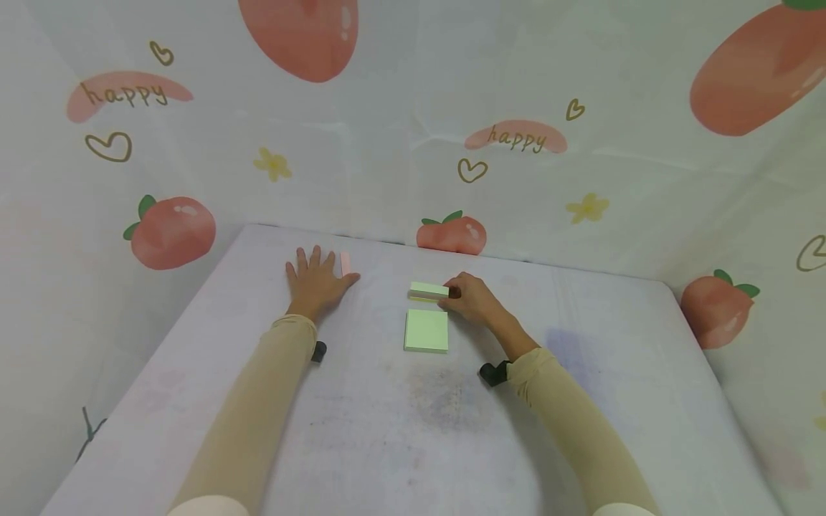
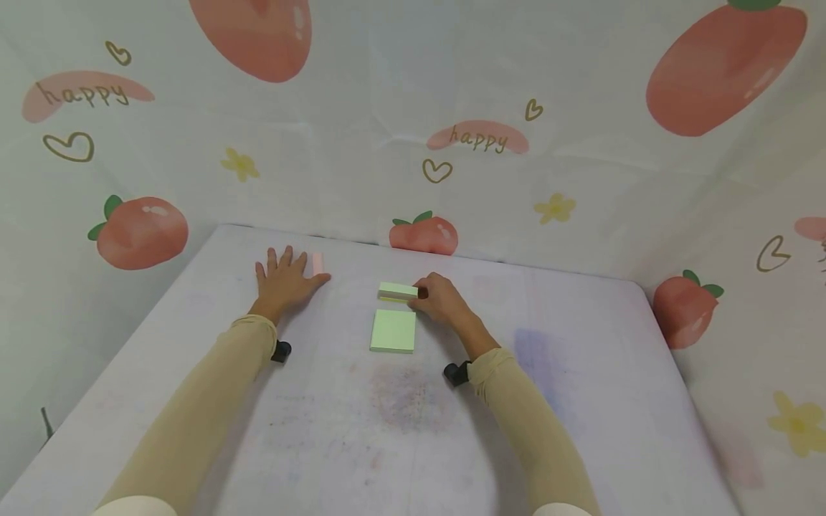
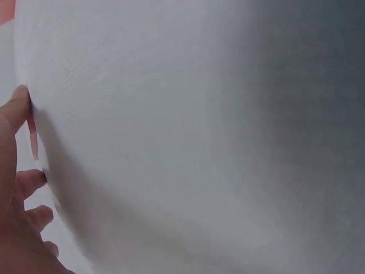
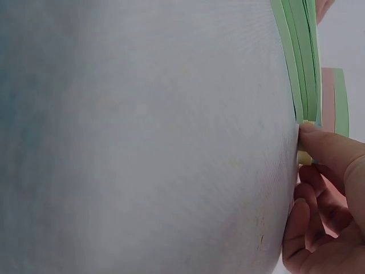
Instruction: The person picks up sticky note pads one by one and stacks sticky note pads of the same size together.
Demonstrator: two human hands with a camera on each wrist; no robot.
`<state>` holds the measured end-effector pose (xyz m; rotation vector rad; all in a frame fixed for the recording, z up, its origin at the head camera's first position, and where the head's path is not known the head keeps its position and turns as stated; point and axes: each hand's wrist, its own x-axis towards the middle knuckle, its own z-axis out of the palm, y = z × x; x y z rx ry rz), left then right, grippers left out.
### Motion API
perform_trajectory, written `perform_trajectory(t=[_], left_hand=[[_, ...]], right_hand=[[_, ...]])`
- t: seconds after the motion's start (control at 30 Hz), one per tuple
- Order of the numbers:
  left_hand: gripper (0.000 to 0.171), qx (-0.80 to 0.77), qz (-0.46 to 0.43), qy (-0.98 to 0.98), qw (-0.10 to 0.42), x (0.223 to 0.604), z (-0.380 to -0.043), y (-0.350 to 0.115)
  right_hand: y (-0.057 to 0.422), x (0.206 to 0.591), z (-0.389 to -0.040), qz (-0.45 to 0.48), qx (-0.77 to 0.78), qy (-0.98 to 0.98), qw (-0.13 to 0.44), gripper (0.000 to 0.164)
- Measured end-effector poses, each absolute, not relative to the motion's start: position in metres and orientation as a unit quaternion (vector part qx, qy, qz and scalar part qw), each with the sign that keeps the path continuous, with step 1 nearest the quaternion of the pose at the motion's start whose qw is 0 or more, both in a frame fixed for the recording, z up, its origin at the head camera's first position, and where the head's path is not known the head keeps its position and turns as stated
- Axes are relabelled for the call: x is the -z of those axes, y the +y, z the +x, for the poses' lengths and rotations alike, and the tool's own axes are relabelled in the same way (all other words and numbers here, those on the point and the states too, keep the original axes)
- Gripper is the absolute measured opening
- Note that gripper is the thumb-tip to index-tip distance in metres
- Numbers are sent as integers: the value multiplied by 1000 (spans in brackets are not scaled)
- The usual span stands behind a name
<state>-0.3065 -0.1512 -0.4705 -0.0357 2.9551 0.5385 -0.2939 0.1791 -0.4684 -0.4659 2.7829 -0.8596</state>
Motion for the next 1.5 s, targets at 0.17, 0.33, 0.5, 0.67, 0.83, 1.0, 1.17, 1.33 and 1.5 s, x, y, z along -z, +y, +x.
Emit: perform_trajectory(t=[0.17, 0.33, 0.5, 0.67, 0.83, 1.0, 1.17, 1.33, 1.5], left_hand=[[77, -174, -4, 983, 62, 469, -308, -148], [59, -186, 9, 982, 34, 470, -312, -146], [38, -204, 26, 979, -7, 469, -316, -139], [33, -230, 22, 973, -1, 470, -316, -133], [34, -228, 28, 973, 10, 470, -316, -129], [35, -243, 45, 969, 10, 467, -318, -125], [35, -289, 47, 956, 21, 461, -320, -117], [35, -311, 49, 948, 34, 454, -319, -106], [35, -301, 58, 951, 32, 447, -315, -93]], right_hand=[[180, 468, -294, -159, 288, 939, 95, 36], [180, 470, -295, -156, 287, 940, 96, 38], [180, 472, -295, -151, 292, 939, 98, 40], [180, 472, -294, -157, 289, 940, 95, 40], [180, 471, -294, -162, 288, 940, 90, 37], [180, 471, -294, -158, 290, 940, 88, 37], [180, 471, -294, -156, 292, 939, 89, 38], [181, 471, -294, -159, 290, 939, 90, 40], [181, 472, -294, -156, 294, 939, 92, 39]])
